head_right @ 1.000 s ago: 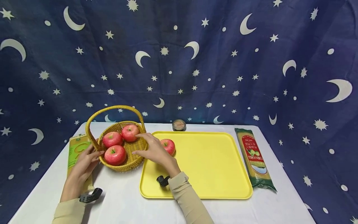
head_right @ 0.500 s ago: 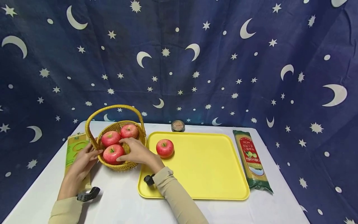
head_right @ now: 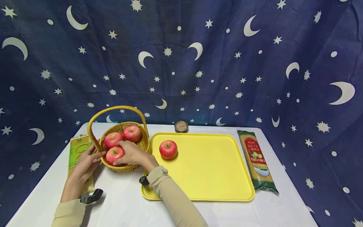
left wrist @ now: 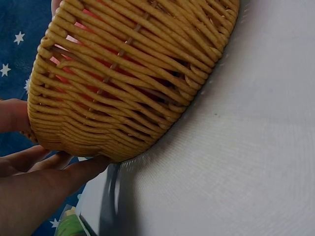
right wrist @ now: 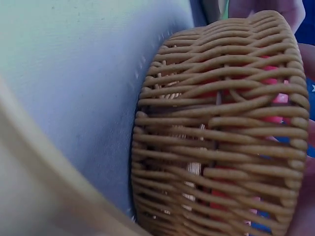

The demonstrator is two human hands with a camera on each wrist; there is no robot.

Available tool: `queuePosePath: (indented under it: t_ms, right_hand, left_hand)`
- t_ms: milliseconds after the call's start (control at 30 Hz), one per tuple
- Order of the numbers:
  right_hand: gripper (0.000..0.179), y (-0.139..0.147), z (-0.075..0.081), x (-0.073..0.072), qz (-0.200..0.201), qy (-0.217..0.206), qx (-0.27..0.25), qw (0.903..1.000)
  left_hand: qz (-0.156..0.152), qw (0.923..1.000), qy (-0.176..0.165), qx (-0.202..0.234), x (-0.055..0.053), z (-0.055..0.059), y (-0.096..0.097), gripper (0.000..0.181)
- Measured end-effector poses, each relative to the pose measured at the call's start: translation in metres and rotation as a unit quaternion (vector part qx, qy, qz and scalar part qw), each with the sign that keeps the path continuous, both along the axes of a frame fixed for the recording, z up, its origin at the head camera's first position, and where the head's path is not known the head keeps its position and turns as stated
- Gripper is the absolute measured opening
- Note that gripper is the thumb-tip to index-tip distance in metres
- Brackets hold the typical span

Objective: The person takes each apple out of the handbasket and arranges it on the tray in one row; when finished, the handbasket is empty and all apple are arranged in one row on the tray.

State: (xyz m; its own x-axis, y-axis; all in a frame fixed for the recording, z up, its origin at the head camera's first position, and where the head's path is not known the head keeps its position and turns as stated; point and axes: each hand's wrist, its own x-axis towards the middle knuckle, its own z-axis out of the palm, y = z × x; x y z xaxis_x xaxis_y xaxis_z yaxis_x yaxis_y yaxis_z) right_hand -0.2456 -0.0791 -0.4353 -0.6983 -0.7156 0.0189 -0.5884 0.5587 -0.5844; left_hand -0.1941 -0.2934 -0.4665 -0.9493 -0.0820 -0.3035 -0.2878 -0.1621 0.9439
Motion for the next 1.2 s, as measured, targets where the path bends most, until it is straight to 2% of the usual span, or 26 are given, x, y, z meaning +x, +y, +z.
queuePosePath:
  t_ms: [400,733,900,1200]
  right_hand:
    - [0.077,-0.01,-0.009,0.0,-0.01,-0.006,0.036,0.9993]
    - [0.073,-0.008,-0.012,0.005,-0.015,0.043,0.036,0.9983]
    - [0.073,-0.002,-0.011,0.009,-0.023,0.044,0.014,0.9987]
    - [0.077,0.026,-0.008,0.018,-0.032,0.028,-0.081,0.9958]
  left_hand:
    - [0.004,0.9999,-0.011,-0.006,0.001,0.001,0.001,0.087]
    - [0.008,0.9999,-0.009,-0.003,0.001,-0.001,0.001,0.086]
    - [0.011,0.9999,-0.009,-0.006,0.001,-0.001,0.001,0.086]
    - [0.011,0.9999,0.002,-0.002,0.001,0.001,0.001,0.086]
